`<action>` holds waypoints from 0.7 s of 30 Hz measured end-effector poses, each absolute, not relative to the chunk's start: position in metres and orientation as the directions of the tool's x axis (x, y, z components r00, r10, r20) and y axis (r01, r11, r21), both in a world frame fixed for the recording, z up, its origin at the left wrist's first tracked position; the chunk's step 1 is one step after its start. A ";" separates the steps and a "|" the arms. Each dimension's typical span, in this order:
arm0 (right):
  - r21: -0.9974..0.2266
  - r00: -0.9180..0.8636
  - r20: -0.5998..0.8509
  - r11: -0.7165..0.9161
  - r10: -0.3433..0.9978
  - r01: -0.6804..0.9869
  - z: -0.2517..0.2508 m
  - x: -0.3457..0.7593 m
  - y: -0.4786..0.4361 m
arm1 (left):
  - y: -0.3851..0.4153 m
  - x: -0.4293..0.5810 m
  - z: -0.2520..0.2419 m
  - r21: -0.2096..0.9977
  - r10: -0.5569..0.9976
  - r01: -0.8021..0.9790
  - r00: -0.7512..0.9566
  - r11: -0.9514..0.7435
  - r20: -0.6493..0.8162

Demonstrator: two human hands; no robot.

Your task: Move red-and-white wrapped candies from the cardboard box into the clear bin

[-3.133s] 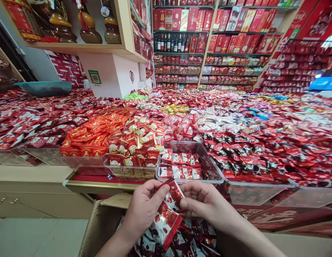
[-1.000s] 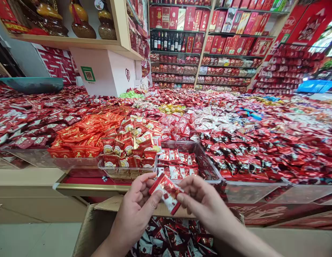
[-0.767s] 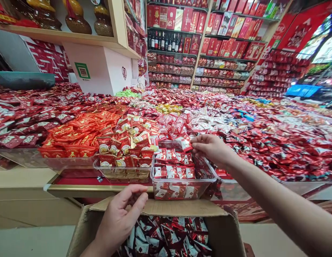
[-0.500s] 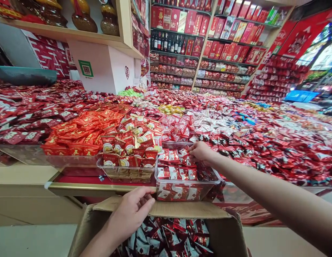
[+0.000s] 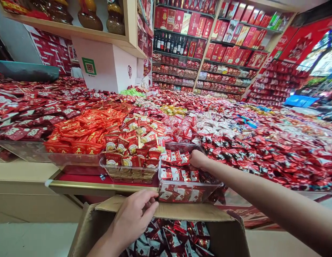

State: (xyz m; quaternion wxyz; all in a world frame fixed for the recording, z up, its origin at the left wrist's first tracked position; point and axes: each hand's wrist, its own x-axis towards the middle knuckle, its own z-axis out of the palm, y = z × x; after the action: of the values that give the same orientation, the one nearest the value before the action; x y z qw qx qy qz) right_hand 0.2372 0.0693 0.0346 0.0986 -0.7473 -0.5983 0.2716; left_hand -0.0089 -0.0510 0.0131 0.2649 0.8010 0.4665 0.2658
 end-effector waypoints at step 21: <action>-0.036 -0.272 0.077 0.276 0.959 0.961 0.069 0.217 0.024 | -0.068 -0.023 -0.008 0.492 0.610 0.373 0.341 -0.786 0.715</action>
State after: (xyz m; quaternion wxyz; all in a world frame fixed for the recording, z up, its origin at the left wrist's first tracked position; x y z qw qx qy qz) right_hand 0.2172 0.0240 0.0688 0.0416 -0.6017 -0.7976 -0.0088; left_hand -0.0231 -0.0680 -0.0075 0.1213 0.8099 0.3034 0.4871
